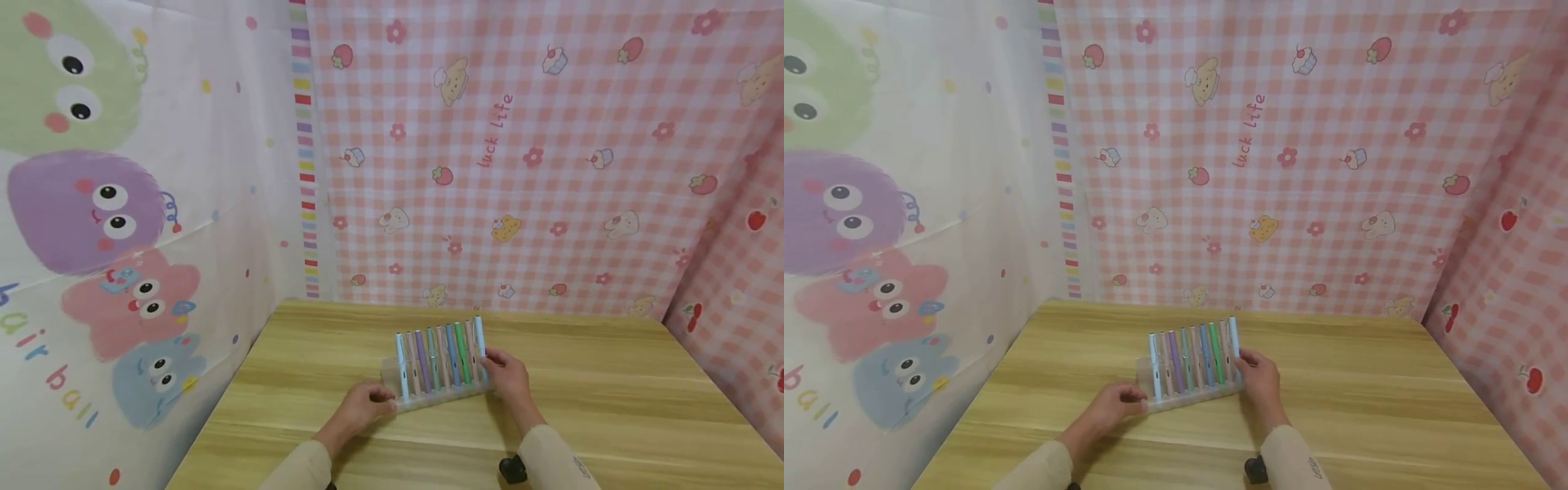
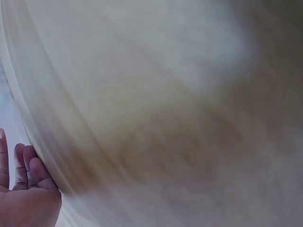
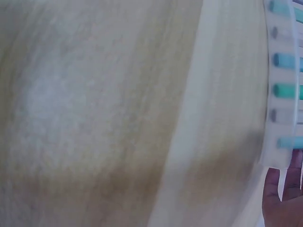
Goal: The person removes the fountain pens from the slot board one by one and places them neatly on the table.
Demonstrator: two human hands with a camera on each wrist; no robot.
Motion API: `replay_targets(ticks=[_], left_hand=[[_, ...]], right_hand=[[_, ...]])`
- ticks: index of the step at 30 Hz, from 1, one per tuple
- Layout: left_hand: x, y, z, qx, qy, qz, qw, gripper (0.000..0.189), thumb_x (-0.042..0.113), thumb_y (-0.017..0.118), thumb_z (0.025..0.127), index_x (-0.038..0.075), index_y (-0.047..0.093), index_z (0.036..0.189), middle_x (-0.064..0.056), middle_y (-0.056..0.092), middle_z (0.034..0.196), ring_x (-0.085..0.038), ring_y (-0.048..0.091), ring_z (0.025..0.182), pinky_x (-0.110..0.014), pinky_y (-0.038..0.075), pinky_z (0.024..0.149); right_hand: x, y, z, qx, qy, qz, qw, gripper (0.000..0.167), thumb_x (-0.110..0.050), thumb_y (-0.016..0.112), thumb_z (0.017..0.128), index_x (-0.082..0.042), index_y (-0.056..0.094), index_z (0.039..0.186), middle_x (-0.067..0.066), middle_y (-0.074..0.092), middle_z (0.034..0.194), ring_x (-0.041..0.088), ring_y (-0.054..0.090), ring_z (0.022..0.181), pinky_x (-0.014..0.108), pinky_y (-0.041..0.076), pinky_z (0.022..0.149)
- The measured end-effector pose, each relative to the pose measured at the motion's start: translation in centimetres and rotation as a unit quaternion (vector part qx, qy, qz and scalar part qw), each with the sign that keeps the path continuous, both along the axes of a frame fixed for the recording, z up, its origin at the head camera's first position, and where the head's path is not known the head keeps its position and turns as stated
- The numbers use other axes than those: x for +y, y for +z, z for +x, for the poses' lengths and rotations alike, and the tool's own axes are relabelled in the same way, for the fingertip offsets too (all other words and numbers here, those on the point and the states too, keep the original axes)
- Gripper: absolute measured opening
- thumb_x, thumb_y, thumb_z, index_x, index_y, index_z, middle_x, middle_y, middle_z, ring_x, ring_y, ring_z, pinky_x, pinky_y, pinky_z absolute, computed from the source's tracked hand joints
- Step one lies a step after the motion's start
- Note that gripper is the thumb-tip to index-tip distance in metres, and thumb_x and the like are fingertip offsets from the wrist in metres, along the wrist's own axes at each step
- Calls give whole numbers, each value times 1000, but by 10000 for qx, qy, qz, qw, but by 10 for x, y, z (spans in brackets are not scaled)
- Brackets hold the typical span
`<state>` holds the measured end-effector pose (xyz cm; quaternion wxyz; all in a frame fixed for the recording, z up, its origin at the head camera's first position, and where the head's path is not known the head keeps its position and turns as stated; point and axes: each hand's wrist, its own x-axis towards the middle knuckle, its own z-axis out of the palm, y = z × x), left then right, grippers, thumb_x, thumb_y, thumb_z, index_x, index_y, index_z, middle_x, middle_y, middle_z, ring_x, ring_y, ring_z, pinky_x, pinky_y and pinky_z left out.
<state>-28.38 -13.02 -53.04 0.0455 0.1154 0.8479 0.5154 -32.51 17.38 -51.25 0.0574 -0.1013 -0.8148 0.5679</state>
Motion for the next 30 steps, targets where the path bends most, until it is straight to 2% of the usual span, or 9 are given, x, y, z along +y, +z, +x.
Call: replay_targets(ticks=[7, 13, 17, 21, 24, 30], left_hand=[[1, 2, -2, -83, -95, 18, 9999, 17, 7, 77, 82, 2, 71, 98, -2, 65, 93, -18, 57, 89, -37, 51, 81], [1, 6, -1, 117, -182, -225, 9995, 16, 9, 77, 83, 3, 72, 96, -3, 64, 92, -18, 56, 87, -36, 49, 78], [1, 5, 2, 269, -190, -394, 9987, 15, 10, 77, 83, 5, 72, 96, -3, 63, 93, -19, 55, 88, -39, 49, 80], [1, 2, 3, 336, -257, -427, 9982, 15, 10, 77, 84, 5, 73, 97, -4, 63, 95, -20, 55, 90, -40, 49, 80], [-1, 2, 2, 292, -296, -349, 9985, 15, 11, 76, 84, 5, 73, 98, -4, 63, 96, -20, 54, 90, -39, 48, 80], [-5, 3, -2, 32, -384, -309, 9988, 18, 13, 76, 86, 5, 73, 101, -4, 63, 96, -20, 54, 90, -37, 48, 78]], right_hand=[[4, 13, 1, 386, -78, -17, 9992, 33, -16, 60, 100, 0, 62, 129, 19, 65, 122, 30, 60, 108, 34, 50, 83], [21, 23, 5, 376, -182, -205, 9989, 37, -19, 60, 100, 2, 59, 131, 21, 63, 122, 29, 61, 106, 29, 51, 80], [42, 23, 8, 239, -209, -408, 9987, 40, -19, 59, 100, 6, 57, 131, 21, 64, 119, 18, 64, 94, 26, 54, 74], [65, 21, 8, 34, -120, -626, 9980, 41, -16, 61, 99, 11, 54, 130, 12, 69, 105, 7, 63, 80, 24, 55, 67], [78, 21, 5, -176, 70, -804, 9966, 43, -12, 61, 97, 15, 51, 129, 6, 69, 91, 7, 62, 74, 25, 56, 66], [95, 14, 4, -716, 568, -1044, 9903, 47, -7, 62, 96, 20, 44, 131, 4, 67, 87, 12, 64, 75, 28, 58, 70]])
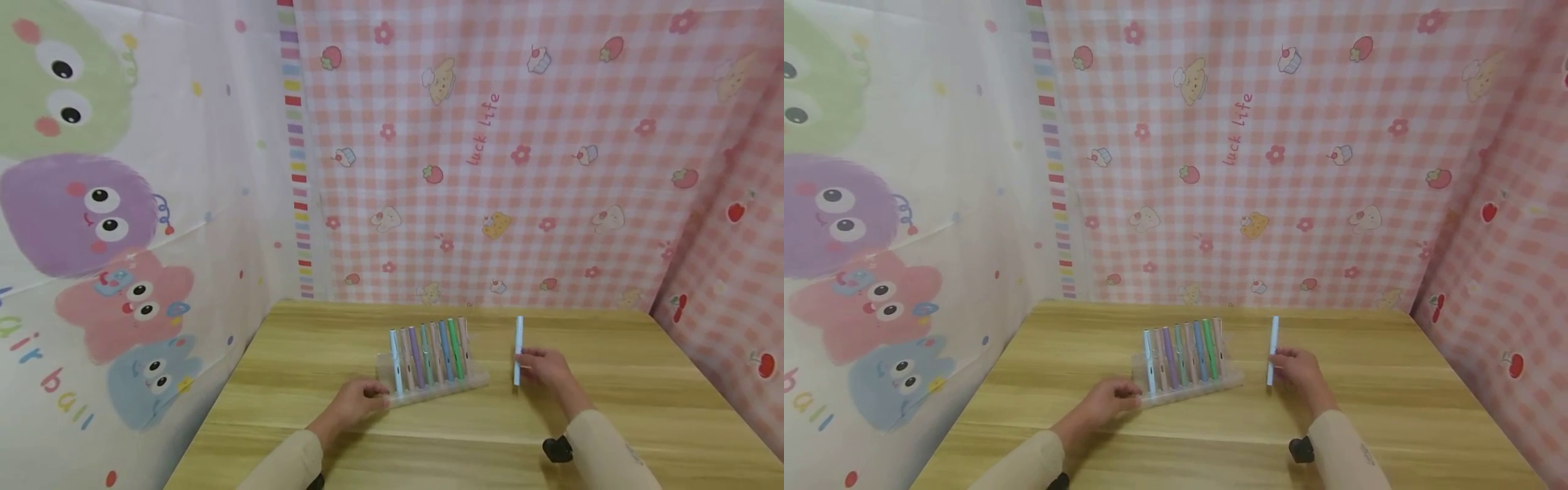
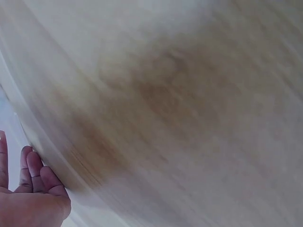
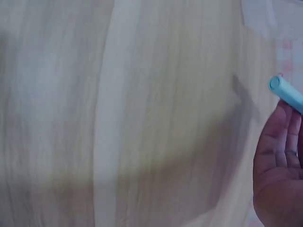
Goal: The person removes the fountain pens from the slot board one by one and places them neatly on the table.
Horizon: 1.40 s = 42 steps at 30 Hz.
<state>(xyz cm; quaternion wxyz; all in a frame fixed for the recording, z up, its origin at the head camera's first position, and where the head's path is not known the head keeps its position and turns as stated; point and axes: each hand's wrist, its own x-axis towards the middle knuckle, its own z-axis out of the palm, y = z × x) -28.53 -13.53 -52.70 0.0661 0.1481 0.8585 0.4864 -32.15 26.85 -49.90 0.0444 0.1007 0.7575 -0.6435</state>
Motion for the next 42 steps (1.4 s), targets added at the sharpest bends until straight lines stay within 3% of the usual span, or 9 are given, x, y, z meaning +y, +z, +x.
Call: replay_targets(ticks=[4, 11, 18, 22, 29, 34, 42], left_hand=[[-1, 1, 0, 52, -13, -105, 9999, 17, 13, 76, 86, 5, 73, 101, -3, 63, 95, -18, 54, 89, -36, 48, 77], [-1, 5, 3, 116, -102, -146, 9998, 18, 11, 74, 87, 3, 73, 103, -3, 63, 95, -18, 52, 88, -36, 47, 77], [-1, 5, 3, 133, -114, -130, 9998, 17, 12, 74, 87, 5, 74, 102, -2, 63, 96, -17, 52, 90, -35, 46, 78], [1, 5, 3, 215, -140, -151, 9996, 17, 11, 75, 86, 4, 74, 102, -2, 63, 93, -17, 52, 87, -34, 45, 76], [4, 7, 3, 101, -84, -113, 9998, 18, 11, 76, 85, 5, 75, 102, -3, 63, 95, -17, 52, 88, -35, 45, 77], [1, 7, 2, 42, -44, -115, 9999, 18, 12, 76, 85, 5, 75, 102, -3, 63, 95, -17, 52, 88, -35, 45, 76], [-3, 3, -2, 62, -77, -128, 9999, 18, 13, 76, 86, 5, 75, 103, -2, 63, 94, -16, 52, 86, -34, 45, 75]], right_hand=[[8, -12, -3, -179, 269, -6, 9995, 49, -8, 62, 96, 20, 43, 131, 4, 68, 88, 12, 65, 77, 29, 58, 71], [10, -28, -7, -193, 639, -631, 9958, 46, -2, 61, 95, 22, 41, 129, 4, 68, 87, 13, 65, 78, 30, 58, 73], [13, -28, -8, -252, 1094, -464, 9926, 53, -4, 61, 95, 22, 37, 135, 3, 68, 90, 13, 64, 82, 31, 58, 75], [18, -25, -8, -417, 1255, -393, 9904, 49, -3, 62, 95, 19, 40, 132, 5, 67, 91, 14, 65, 83, 33, 58, 77], [23, -25, -10, -641, 1188, -289, 9904, 48, -4, 67, 92, 16, 45, 130, 7, 67, 94, 16, 65, 86, 35, 58, 81], [15, -24, -12, -454, 1145, 39, 9924, 50, -4, 69, 91, 19, 46, 129, 7, 69, 92, 15, 65, 82, 32, 59, 75], [-3, -19, -12, -383, 835, 644, 9937, 35, -1, 70, 89, 17, 57, 116, 6, 69, 85, 13, 64, 73, 31, 59, 67]])
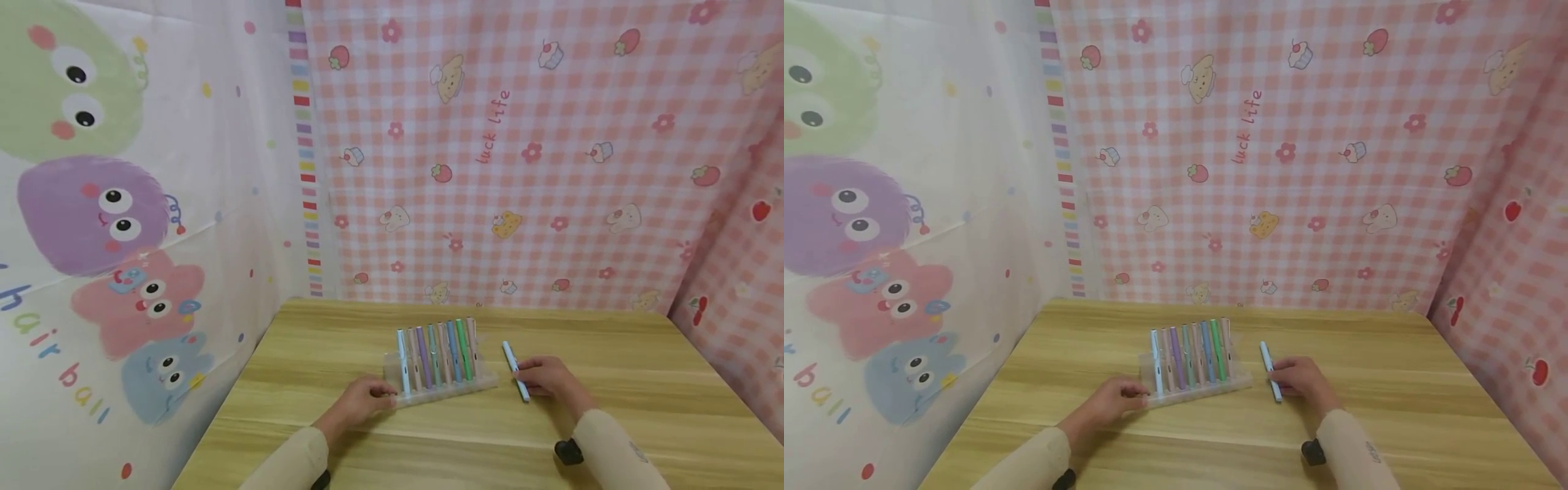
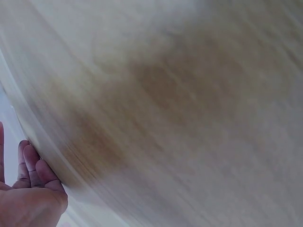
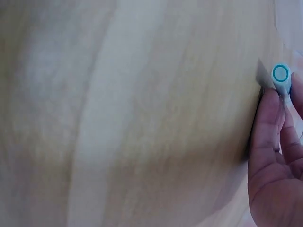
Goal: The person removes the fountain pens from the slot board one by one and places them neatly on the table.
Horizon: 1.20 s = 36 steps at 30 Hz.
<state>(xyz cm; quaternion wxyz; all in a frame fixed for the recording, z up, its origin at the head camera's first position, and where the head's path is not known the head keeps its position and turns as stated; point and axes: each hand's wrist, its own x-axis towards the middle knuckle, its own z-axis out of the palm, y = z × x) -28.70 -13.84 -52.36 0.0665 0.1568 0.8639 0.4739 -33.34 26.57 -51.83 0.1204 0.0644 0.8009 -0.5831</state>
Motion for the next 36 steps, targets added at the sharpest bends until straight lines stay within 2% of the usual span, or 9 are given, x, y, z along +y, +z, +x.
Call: replay_targets(ticks=[5, 8, 17, 22, 29, 36], left_hand=[[1, 1, 0, 32, -52, 37, 10000, 18, 11, 76, 86, 4, 75, 103, -2, 63, 94, -16, 53, 86, -34, 46, 74], [0, 0, 0, -15, -53, 13, 10000, 17, 11, 75, 87, 5, 75, 103, -2, 64, 96, -16, 53, 87, -35, 46, 75], [-2, -2, -1, -63, -152, 100, 9998, 15, 11, 73, 89, 6, 75, 103, -2, 63, 95, -17, 54, 86, -34, 47, 75], [-2, -2, -2, -74, -124, 66, 9999, 16, 13, 73, 89, 7, 75, 104, -3, 64, 101, -18, 54, 90, -37, 47, 78], [-2, -2, -3, -102, 7, 54, 9999, 18, 15, 74, 88, 5, 72, 104, -3, 64, 101, -18, 54, 92, -35, 48, 80], [2, 0, 1, -95, -15, 236, 9997, 20, 8, 75, 86, 1, 69, 103, -7, 62, 95, -19, 52, 88, -33, 47, 76]], right_hand=[[-2, 1, 2, -47, -133, 287, 9995, 29, -4, 71, 89, 12, 59, 110, 7, 67, 84, 14, 63, 71, 30, 58, 64], [-2, 1, 3, -46, -82, 343, 9994, 32, -5, 70, 91, 14, 57, 113, 9, 67, 87, 14, 63, 72, 30, 58, 65], [-1, 3, 7, -7, -96, 303, 9995, 35, -6, 67, 93, 15, 55, 118, 9, 66, 88, 16, 62, 77, 31, 58, 68], [-1, 3, 7, 52, -146, 223, 9996, 41, -8, 67, 93, 17, 52, 122, 10, 67, 90, 16, 64, 79, 32, 58, 70], [2, 0, 4, 294, -279, 51, 9992, 43, -7, 66, 93, 19, 51, 124, 10, 69, 90, 16, 65, 78, 32, 59, 70], [-6, 10, 7, 594, -520, 57, 9969, 41, -12, 61, 98, 15, 53, 128, 18, 66, 98, 19, 65, 81, 33, 59, 72]])
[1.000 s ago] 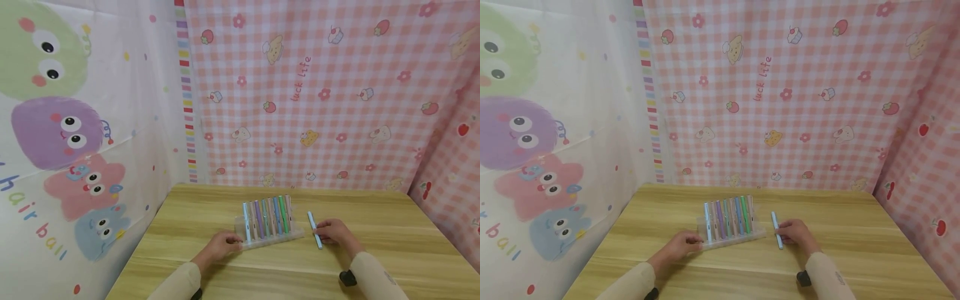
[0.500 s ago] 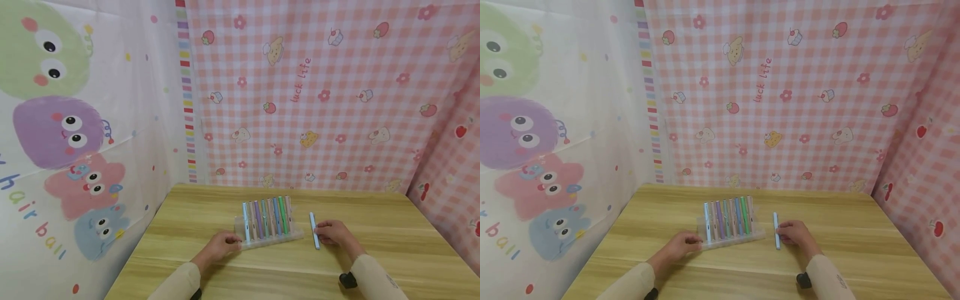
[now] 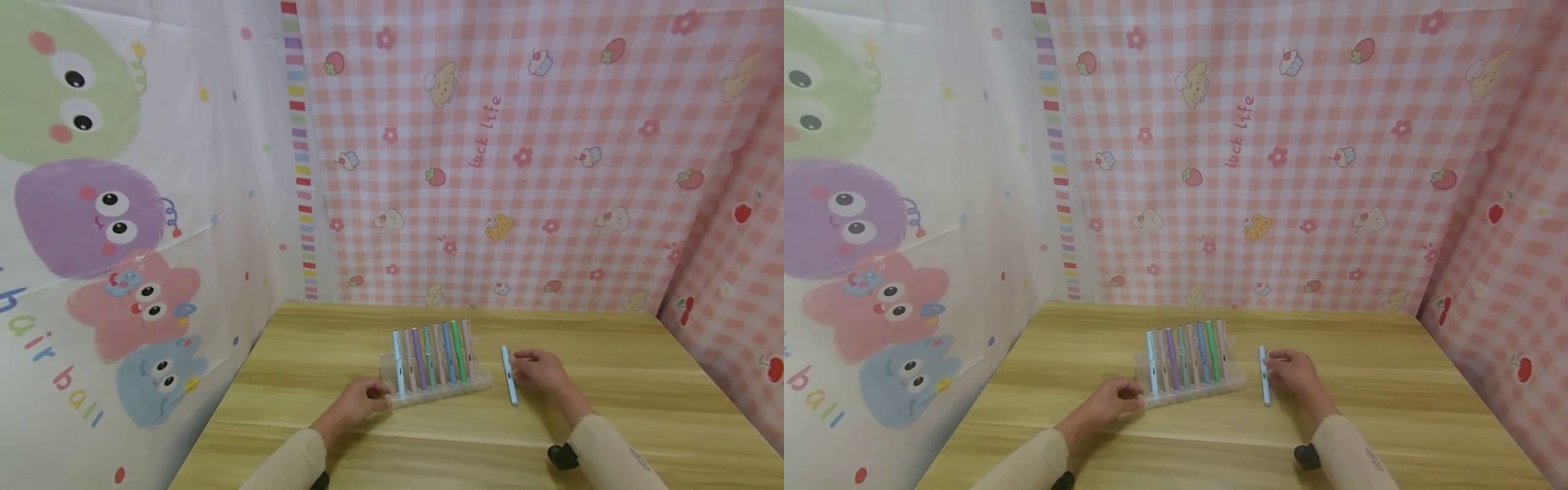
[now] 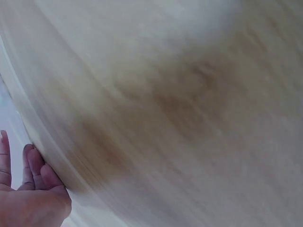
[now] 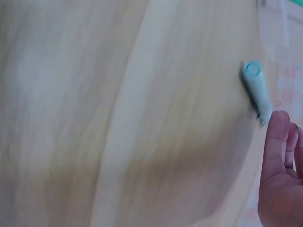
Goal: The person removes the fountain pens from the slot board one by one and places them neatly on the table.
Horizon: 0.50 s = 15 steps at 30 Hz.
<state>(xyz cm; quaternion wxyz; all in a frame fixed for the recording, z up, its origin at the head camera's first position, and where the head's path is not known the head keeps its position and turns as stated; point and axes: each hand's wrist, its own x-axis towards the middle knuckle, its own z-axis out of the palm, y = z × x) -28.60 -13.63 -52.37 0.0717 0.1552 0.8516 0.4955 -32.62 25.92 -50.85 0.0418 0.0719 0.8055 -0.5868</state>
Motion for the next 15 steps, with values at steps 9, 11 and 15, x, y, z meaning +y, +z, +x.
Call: replay_targets(ticks=[9, 11, 15], left_hand=[[7, -2, 4, 867, 196, -539, 9946, 18, 8, 79, 79, 6, 71, 95, -20, 60, 116, -42, 52, 111, -63, 39, 97], [7, -3, 4, 937, 227, -652, 9932, 18, 9, 80, 79, 6, 72, 95, -26, 56, 123, -49, 48, 116, -68, 34, 100], [7, -3, 2, 849, 137, -653, 9942, 17, 10, 78, 82, 3, 74, 97, -35, 51, 133, -55, 43, 123, -70, 29, 104]], right_hand=[[-23, 10, -1, 363, -39, -414, 9985, 42, -12, 61, 98, 16, 53, 128, 22, 67, 107, 23, 69, 87, 33, 59, 76], [-27, 11, -1, 379, 13, -531, 9979, 42, -11, 60, 99, 18, 51, 129, 22, 67, 107, 23, 69, 89, 32, 59, 77], [-33, 8, -2, 377, 45, -668, 9970, 43, -12, 61, 98, 17, 51, 129, 22, 67, 111, 22, 68, 93, 31, 58, 80]])
